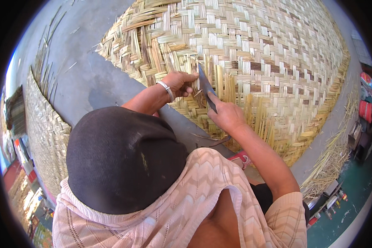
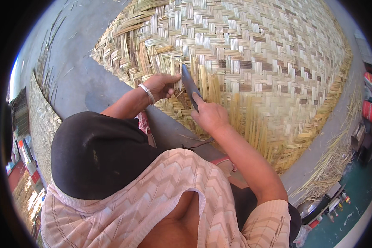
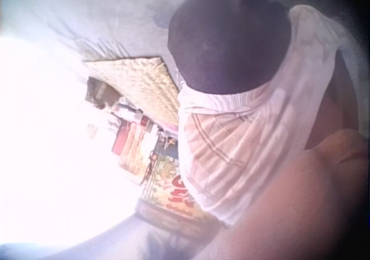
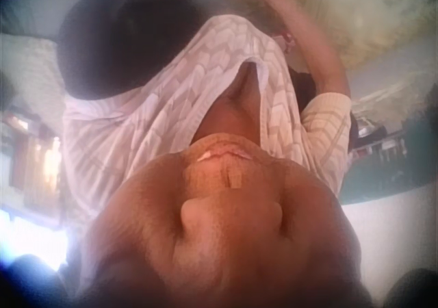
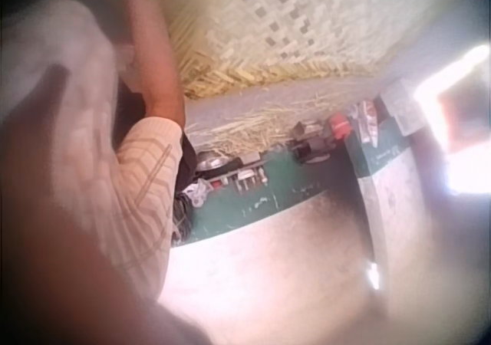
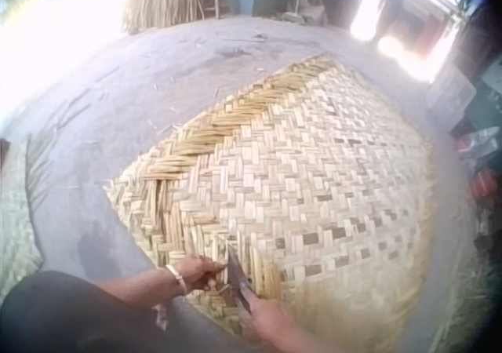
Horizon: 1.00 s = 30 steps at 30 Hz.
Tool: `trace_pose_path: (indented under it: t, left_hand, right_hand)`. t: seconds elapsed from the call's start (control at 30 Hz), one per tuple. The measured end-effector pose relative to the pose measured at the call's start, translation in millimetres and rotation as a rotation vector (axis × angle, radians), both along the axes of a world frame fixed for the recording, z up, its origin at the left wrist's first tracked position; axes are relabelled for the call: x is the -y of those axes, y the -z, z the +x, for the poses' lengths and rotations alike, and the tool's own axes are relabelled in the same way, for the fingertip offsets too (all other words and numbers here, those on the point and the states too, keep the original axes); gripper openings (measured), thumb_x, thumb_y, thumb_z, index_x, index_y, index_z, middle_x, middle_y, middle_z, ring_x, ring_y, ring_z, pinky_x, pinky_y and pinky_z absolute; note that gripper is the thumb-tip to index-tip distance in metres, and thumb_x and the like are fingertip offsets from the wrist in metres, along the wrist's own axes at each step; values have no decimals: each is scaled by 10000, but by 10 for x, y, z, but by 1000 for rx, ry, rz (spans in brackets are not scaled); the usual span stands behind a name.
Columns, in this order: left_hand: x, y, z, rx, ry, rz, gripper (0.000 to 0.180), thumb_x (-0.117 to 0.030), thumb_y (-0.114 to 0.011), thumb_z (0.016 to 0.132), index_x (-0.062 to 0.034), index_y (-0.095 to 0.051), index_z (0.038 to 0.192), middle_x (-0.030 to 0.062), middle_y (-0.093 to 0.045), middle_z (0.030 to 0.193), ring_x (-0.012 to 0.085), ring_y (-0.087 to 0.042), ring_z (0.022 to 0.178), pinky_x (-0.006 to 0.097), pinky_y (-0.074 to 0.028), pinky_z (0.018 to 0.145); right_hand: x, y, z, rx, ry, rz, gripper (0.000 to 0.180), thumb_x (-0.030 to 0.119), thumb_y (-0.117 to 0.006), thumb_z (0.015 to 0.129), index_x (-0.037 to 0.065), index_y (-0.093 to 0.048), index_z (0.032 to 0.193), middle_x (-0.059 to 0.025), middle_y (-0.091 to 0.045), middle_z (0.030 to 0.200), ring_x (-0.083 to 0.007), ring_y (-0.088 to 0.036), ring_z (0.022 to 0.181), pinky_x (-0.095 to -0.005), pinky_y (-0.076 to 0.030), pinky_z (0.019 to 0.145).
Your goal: The person uses a curved knife to trim and tighten the edges of a large woven mat made of dried palm leaves. They repeatedly tap and press the mat's edge to secure the weave while seated on the floor.
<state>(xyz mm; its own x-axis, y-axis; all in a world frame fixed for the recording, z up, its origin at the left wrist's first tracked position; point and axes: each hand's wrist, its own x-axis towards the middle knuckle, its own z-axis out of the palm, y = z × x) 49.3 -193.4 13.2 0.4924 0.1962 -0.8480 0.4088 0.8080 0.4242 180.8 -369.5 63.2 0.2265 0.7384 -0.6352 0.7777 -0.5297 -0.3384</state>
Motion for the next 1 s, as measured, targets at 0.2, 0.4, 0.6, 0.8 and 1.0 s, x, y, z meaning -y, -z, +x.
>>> trace_pose_path:
  t: [0.2, 0.4, 0.6, 0.8, 1.0]
  left_hand:
    - [14, -62, -10, -44, 56, -166, 143, -212, -694, 896, -82, -655, 849, 5, -638, 671, 89, -549, 478, 232, -424, 417]
    - [-6, 115, 2, -77, 36, -252, 156, -213, -691, 901, -95, -626, 823, -7, -602, 634, 83, -541, 461, 237, -419, 392]
    - [62, 295, 194, -152, -56, 180, 281, -247, -694, 901, 16, -599, 884, 49, -586, 623, 142, -565, 448, 295, -466, 391]
    - [-25, 136, 164, -177, 231, 323, 417, -366, -754, 840, 34, -639, 846, 95, -625, 633, 183, -604, 470, 343, -502, 442]
    - [5, -17, 26, -343, 754, 982, 543, -592, -731, 743, -62, -716, 857, 141, -702, 807, 296, -675, 772, 404, -521, 726]
  right_hand:
    - [-10, -11, 7, 4, -5, 6, 617, 306, -596, 797, 241, -479, 1400, -209, -687, 796, -379, -680, 751, -493, -545, 717]
    - [-19, -20, 24, -13, -12, 3, 645, 310, -586, 793, 239, -451, 1419, -219, -673, 782, -390, -670, 741, -498, -536, 717]
    - [-37, -32, 33, -15, -15, -11, 651, 311, -578, 791, 246, -441, 1424, -231, -665, 776, -398, -665, 741, -502, -535, 723]
    - [-22, -46, 39, 52, -46, -14, 620, 314, -593, 796, 260, -448, 1397, -187, -685, 773, -368, -682, 727, -504, -543, 674]
    - [-57, -67, 0, 74, -74, -43, 630, 300, -556, 807, 239, -432, 1421, -204, -676, 769, -385, -674, 724, -519, -541, 691]
